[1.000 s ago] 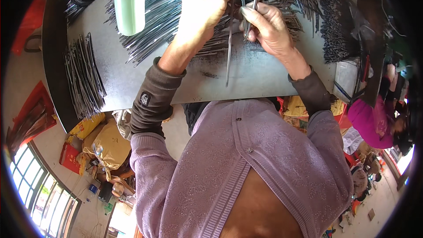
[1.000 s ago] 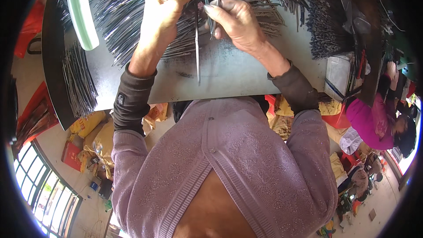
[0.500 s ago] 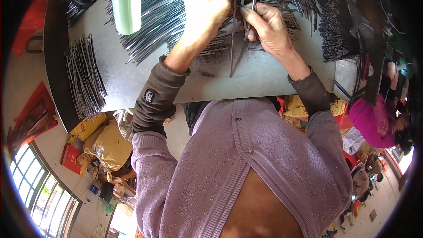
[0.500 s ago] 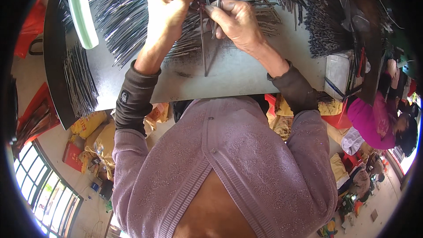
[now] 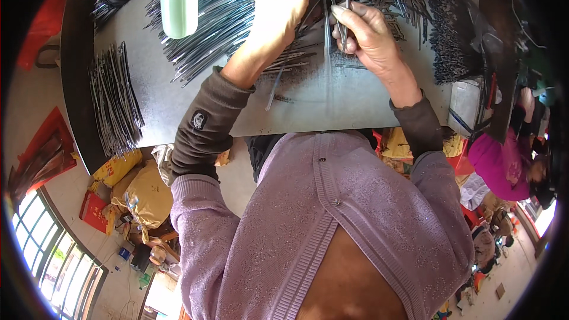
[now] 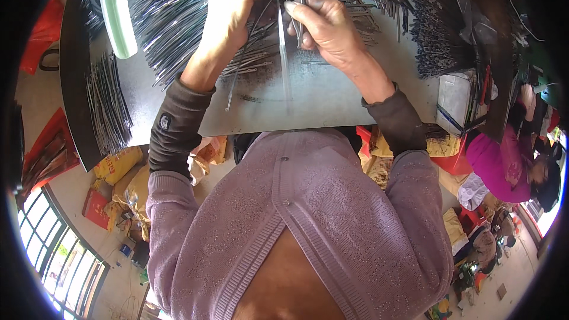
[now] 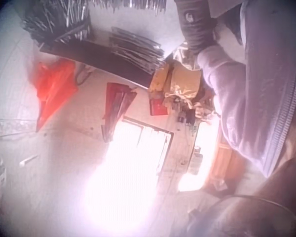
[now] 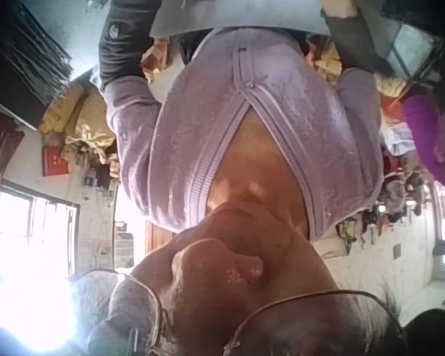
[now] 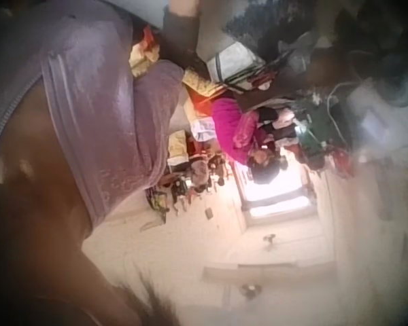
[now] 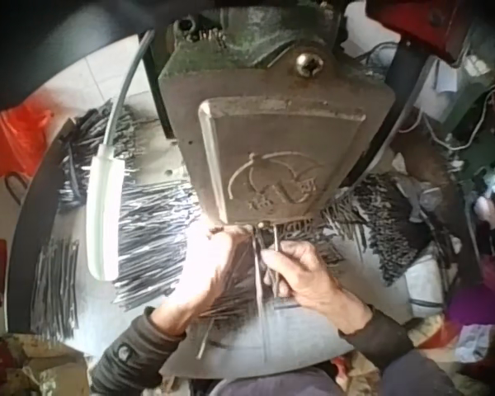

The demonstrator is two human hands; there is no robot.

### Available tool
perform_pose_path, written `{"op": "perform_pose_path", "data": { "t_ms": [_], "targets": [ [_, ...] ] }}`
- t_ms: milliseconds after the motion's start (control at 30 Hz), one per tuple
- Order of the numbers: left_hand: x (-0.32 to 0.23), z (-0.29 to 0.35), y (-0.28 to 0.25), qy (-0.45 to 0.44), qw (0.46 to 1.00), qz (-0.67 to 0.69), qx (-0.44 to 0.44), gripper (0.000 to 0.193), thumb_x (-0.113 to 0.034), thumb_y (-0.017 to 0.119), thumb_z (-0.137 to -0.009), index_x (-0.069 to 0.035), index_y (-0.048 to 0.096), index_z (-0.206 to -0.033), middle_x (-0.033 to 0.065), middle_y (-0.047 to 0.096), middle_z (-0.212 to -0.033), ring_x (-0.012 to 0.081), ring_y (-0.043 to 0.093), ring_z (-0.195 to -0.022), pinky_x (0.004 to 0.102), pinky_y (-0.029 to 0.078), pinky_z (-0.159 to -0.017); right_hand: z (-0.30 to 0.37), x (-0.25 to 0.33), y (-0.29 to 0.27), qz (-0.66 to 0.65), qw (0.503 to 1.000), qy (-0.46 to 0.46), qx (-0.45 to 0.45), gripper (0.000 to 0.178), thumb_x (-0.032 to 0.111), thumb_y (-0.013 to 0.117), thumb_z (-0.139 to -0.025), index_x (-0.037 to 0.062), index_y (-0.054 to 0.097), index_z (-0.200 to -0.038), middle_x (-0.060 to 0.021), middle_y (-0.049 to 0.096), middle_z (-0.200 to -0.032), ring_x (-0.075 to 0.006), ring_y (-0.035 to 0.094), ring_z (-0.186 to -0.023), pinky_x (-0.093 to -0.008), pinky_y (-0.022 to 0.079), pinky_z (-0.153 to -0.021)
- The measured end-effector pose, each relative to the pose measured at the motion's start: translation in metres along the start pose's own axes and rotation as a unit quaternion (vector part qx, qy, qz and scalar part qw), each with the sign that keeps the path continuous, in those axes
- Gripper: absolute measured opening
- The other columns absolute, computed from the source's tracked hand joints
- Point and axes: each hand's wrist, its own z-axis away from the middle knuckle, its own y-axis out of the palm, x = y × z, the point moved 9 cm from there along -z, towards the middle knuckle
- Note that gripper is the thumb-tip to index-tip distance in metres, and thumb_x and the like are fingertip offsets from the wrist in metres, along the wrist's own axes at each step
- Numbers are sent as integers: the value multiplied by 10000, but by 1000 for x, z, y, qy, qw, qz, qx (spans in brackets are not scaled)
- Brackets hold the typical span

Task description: Processing small metal wire-like components using a manual workbench press and hand manipulation.

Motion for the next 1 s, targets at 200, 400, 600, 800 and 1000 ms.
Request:
{"op": "perform_pose_path", "data": {
  "t_ms": [200,400,600,800,1000],
  "targets": [
    [6,17,2,9,998,-68,-7,158,-124,569,-802,-35,535,-675,3,518,-610,60,450,-512,197,362,-459,23,18,3,29,993,-88,-73,162,160,501,-886,4,531,-917,-71,567,-783,-100,558,-561,-217,460,-489],
    [37,84,13,-200,976,84,24,148,-192,487,-889,-60,529,-839,30,556,-649,84,478,-467,187,368,-415,35,21,18,10,992,-125,17,298,223,314,-953,-19,486,-929,-130,563,-872,-207,618,-764,-328,529,-665],
    [34,83,-8,-250,964,60,71,190,-187,474,-896,-42,539,-793,36,539,-569,71,416,-383,186,303,-342,29,10,17,-74,994,-72,43,306,222,355,-942,-53,484,-972,-130,563,-914,-208,621,-764,-309,540,-673],
    [36,76,-13,-260,955,90,115,226,-186,476,-892,-27,533,-741,72,565,-565,80,412,-340,185,316,-320,12,0,28,-156,984,-19,87,322,230,399,-931,-61,506,-1020,-160,575,-949,-232,614,-803,-342,527,-739],
    [25,70,-23,-231,965,9,122,224,-177,488,-888,6,567,-785,94,587,-576,80,441,-343,187,350,-330,-13,-11,41,-227,955,47,184,322,232,385,-936,-25,488,-1100,-166,575,-952,-261,602,-852,-389,506,-788]
  ]
}}
